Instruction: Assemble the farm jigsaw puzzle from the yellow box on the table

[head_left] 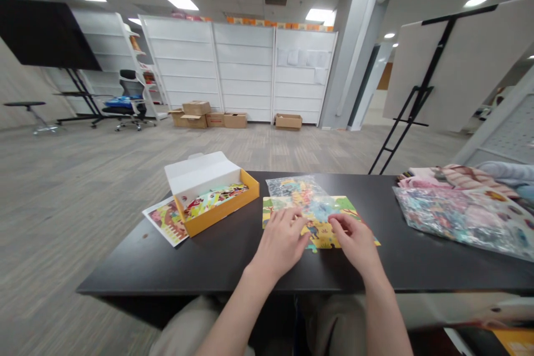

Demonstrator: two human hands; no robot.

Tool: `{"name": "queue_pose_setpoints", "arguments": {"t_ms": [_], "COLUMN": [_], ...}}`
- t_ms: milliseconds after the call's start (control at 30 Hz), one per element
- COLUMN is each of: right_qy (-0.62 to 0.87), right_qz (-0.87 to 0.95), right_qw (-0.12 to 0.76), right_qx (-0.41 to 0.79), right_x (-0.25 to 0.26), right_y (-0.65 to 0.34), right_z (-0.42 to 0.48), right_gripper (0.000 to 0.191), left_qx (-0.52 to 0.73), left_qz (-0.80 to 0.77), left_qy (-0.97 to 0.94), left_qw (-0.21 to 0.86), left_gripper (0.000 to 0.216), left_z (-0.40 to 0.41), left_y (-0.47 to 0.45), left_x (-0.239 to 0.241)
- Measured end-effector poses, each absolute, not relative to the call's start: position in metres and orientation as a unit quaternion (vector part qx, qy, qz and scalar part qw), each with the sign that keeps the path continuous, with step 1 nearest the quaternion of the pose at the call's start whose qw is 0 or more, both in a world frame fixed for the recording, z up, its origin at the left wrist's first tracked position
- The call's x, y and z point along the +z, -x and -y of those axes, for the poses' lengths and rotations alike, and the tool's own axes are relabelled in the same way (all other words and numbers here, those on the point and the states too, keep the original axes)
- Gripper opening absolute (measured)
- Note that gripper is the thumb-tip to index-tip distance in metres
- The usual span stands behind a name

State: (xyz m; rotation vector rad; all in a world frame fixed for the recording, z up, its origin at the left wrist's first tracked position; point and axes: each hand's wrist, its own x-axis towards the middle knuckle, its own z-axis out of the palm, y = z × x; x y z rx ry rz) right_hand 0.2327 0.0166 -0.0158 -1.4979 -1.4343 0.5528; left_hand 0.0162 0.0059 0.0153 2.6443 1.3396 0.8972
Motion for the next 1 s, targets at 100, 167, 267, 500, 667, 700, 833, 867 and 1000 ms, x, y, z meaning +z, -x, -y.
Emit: {"name": "queue_pose_setpoints", "arguments": {"t_ms": [100,167,267,500,667,700,833,867,1000], "right_qy": [0.648,0.652,0.640,0.598,0.590,0.591,0.591,0.589,0.559], "right_qz": [0.587,0.597,0.619,0.658,0.658,0.657,0.662,0.665,0.656], "right_qw": [0.441,0.421,0.400,0.389,0.395,0.395,0.386,0.385,0.406], "right_qx": [0.205,0.205,0.217,0.241,0.250,0.251,0.250,0.251,0.304], "right_x": [-0.015,-0.016,-0.020,-0.019,-0.018,-0.018,-0.019,-0.018,-0.013], "right_y": [-0.243,-0.245,-0.245,-0.237,-0.232,-0.232,-0.231,-0.230,-0.222], "right_z": [-0.014,-0.014,-0.013,-0.010,-0.010,-0.011,-0.012,-0.012,-0.008], "right_gripper": [0.035,0.034,0.033,0.026,0.023,0.022,0.023,0.024,0.028], "left_qx": [0.229,0.194,0.167,0.151,0.135,0.137,0.158,0.165,0.178], "left_qz": [-0.401,-0.413,-0.433,-0.438,-0.452,-0.455,-0.471,-0.478,-0.488], "left_qy": [-0.886,-0.888,-0.885,-0.886,-0.882,-0.880,-0.868,-0.863,-0.854], "left_qw": [0.047,0.046,0.042,0.020,-0.009,-0.011,0.002,0.008,0.033], "left_gripper": [0.015,0.025,0.034,0.032,0.026,0.027,0.030,0.030,0.025], "left_z": [-0.003,-0.004,-0.008,-0.007,0.003,0.004,0.005,0.005,0.005], "left_y": [-0.027,-0.032,-0.034,-0.035,-0.045,-0.046,-0.047,-0.046,-0.042], "left_x": [0.013,0.007,0.000,0.003,0.004,0.003,0.001,0.000,0.001]}}
